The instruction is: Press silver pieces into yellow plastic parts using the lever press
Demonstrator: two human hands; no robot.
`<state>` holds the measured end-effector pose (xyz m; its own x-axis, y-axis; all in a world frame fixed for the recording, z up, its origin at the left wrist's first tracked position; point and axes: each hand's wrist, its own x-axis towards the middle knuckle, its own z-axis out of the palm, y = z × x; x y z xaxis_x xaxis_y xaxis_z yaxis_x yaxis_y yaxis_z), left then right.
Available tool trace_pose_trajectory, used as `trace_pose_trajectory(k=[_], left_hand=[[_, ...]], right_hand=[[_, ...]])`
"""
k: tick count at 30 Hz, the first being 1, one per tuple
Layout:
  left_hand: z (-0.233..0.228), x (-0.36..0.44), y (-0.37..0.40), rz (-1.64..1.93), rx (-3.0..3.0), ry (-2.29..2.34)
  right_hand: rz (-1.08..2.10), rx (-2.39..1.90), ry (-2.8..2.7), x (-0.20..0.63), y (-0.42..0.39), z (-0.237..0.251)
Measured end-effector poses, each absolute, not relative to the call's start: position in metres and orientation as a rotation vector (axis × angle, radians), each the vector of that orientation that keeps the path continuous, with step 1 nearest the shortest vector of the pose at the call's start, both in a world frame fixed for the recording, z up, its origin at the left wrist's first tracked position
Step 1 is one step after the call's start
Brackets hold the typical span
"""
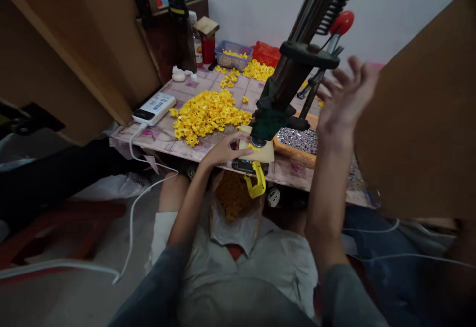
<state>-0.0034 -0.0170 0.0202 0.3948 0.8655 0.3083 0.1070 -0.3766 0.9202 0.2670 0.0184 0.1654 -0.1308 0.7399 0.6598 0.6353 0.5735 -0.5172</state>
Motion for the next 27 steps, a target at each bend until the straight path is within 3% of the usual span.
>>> trace_pose_trajectory(k=[2, 4, 9, 13, 20, 27], left_hand=[[0.021, -0.003, -0.016, 1.124, 1.761, 0.86], [0.021, -0.004, -0.014, 1.242, 1.734, 0.935], [0.011, -0.01, -0.005, 1.583, 1.696, 1.539], [0.009, -0.004, -0.005, 1.333, 1.882, 1.9], [0.011, 0.005, -0.001, 0.929, 2.245, 1.683], [0.009, 0.005, 0.002, 0.91, 2.152, 1.77]], right_hand=[[0.576, -1.197, -1.607, 0.259, 0.048, 0.205], [0.752, -1.153, -1.336, 0.241, 0.046, 0.222], [0.249, -0.798, -1.223, 0.203, -0.041, 0.186], [0.156, -0.962, -1.332, 0.226, -0.042, 0.162], [0.055, -1.557, -1.688, 0.316, 0.011, 0.098], [0.564, -1.699, -2.184, 0.335, 0.027, 0.068]])
